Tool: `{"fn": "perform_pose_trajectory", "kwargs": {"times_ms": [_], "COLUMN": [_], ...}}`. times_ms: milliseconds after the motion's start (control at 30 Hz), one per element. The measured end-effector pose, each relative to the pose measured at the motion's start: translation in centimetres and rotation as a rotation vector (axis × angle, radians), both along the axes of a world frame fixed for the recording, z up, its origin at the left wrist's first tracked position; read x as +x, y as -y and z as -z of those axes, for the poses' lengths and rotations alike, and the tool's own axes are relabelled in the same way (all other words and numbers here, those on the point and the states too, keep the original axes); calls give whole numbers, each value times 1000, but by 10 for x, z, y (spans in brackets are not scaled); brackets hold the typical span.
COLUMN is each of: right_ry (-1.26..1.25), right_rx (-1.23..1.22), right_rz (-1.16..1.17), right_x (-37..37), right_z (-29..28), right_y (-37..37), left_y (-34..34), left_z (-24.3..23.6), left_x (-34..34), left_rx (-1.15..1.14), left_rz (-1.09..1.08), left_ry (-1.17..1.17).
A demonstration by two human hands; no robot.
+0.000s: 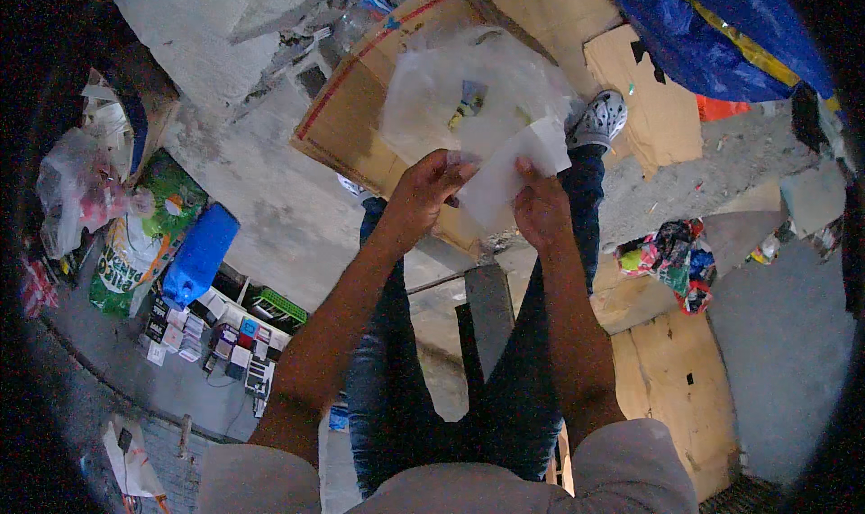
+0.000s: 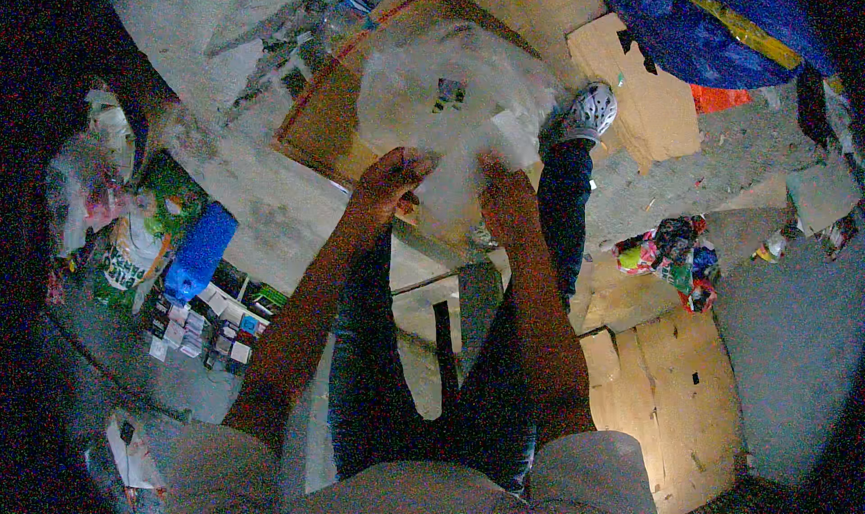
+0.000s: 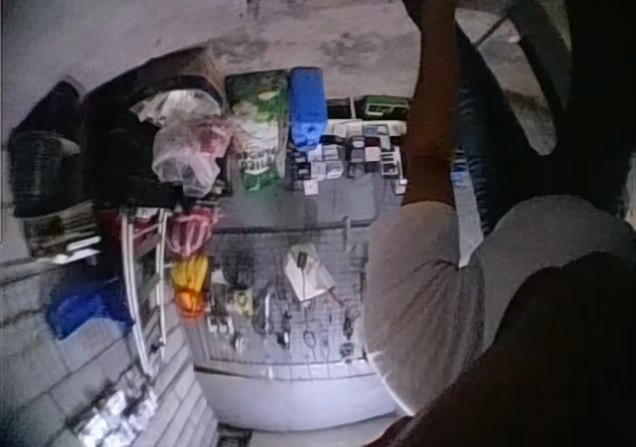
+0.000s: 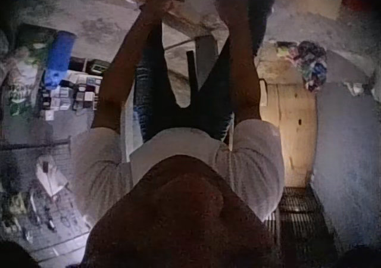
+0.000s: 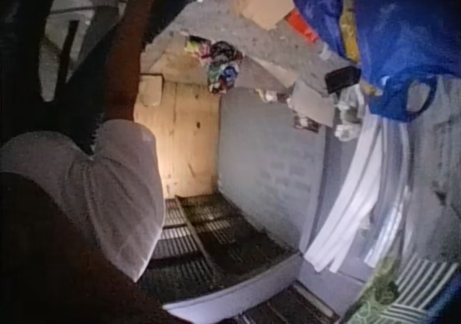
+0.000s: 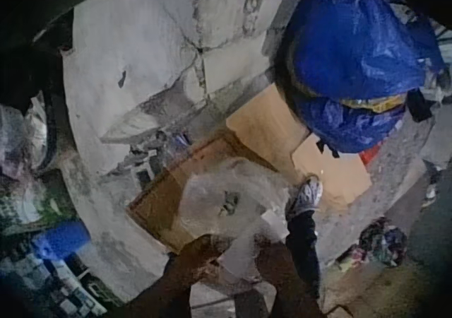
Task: The person sorts various small items from a clear plastic bag into a larger blue bag. They handle plastic bags, papers, and small packaged goods one by one, transferring them between containers in a cluttered room.
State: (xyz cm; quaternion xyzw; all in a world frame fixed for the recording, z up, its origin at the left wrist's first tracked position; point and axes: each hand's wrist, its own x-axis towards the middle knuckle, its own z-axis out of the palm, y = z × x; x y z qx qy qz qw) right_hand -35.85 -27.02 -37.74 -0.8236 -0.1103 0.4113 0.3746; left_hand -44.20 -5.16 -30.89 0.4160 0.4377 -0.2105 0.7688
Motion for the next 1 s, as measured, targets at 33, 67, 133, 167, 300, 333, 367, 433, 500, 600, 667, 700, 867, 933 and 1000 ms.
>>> {"fn": "perform_pose_trajectory", "kwargs": {"times_ms": [33,67,133,167,300,333,367,433,500,600,667,700,867,933,1000], "right_ry": [-87,-167,-369,-461,-605,-608,-601,-566,-539,-531,-458,-409,-44,453,1127], "right_rx": [-16,-32,103,206,440,308,178,72,106,153,197,221,230,29,-199], "right_rz": [85,176,467,615,860,760,657,468,285,259,250,239,176,154,-49], "right_x": [-1,-2,-2,-1,12,20,31,40,45,60,71,82,167,221,296], "right_z": [-1,-3,-2,-2,9,-12,-38,-57,-64,-76,-98,-110,-176,-238,-312], "right_y": [-5,-9,-9,-7,16,0,-20,-36,-45,-52,-65,-71,-81,-87,-87], "left_y": [1,2,0,-2,-10,-12,-15,-21,-25,-30,-35,-28,-26,-39,-47], "left_z": [2,4,2,-1,-7,-5,-2,-4,-8,-17,-28,-33,-51,-72,-67], "left_x": [-5,-9,-12,-10,4,-1,-8,1,19,32,40,44,83,106,123], "left_rx": [5,10,55,95,249,287,304,248,114,91,162,151,97,207,378], "left_rz": [-36,-72,-125,-143,-257,-272,-242,-169,-91,-7,128,79,-184,-250,-272], "left_ry": [7,15,22,22,92,83,63,15,-65,14,59,61,305,299,337]}}
